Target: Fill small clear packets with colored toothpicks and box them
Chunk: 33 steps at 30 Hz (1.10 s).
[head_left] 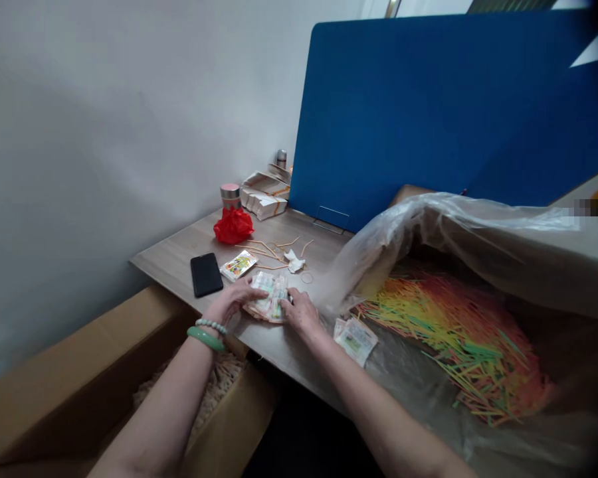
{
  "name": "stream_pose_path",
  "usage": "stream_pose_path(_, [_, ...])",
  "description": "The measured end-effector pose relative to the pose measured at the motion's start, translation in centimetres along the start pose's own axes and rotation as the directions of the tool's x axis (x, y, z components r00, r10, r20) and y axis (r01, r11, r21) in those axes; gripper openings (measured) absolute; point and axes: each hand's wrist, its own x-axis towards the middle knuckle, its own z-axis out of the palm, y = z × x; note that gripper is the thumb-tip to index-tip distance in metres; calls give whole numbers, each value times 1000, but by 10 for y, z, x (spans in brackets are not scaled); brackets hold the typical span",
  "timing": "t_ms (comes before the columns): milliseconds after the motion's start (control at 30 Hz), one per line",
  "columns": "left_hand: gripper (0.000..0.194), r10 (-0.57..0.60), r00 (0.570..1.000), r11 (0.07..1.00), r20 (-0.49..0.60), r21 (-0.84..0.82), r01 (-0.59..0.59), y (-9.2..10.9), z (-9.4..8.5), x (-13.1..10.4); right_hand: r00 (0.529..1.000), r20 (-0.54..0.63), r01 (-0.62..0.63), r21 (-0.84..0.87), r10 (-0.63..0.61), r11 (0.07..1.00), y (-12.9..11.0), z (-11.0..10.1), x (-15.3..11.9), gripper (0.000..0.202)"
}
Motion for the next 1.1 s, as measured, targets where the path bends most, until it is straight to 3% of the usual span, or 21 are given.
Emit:
stream_pose_path(100, [46,-68,997,997,35,-37,70,-8,-5,-6,987,-70,155,253,-141,955,11,12,4,34])
stream_pose_path(167, [54,-50,999,993,7,-103,51,-17,-8,-14,971,-81,235,514,-227,825,17,20,8,27])
stream_pose_path(233, [61,7,999,986,-53,-166,-15,-25,-8,-26,966,-26,187,758,-257,625,18,25,9,29])
stream_pose_path(300, [63,52,992,975,-114,-210,-75,-31,-3,-41,963,48,74,899,-267,431,15,23,6,44])
stream_pose_path(400, [60,102,975,958,-200,-246,-150,-33,12,-61,930,82,30,955,-357,297,8,11,-5,63])
stream_pose_path(500, [59,158,953,940,-259,-255,-225,-34,28,-71,907,43,110,935,-418,336,8,2,-14,57])
stream_pose_path(633, [79,104,979,958,-175,-246,-146,-41,36,-74,926,79,128,854,-370,503,20,6,-18,47])
stream_pose_path(767, [92,132,983,962,-125,-224,-157,-51,35,-73,889,177,121,799,-422,588,30,11,-16,68])
stream_pose_path(967, [69,149,987,962,-62,-221,-159,-54,40,-75,876,213,98,800,-432,592,29,0,-11,88])
stream_pose_path(1033, [62,138,989,960,-55,-240,-147,-52,42,-76,842,259,89,798,-473,595,26,-3,-14,77])
stream_pose_path(1100, [62,134,986,964,-97,-216,-152,-50,43,-75,840,230,126,798,-491,590,25,-3,-18,64])
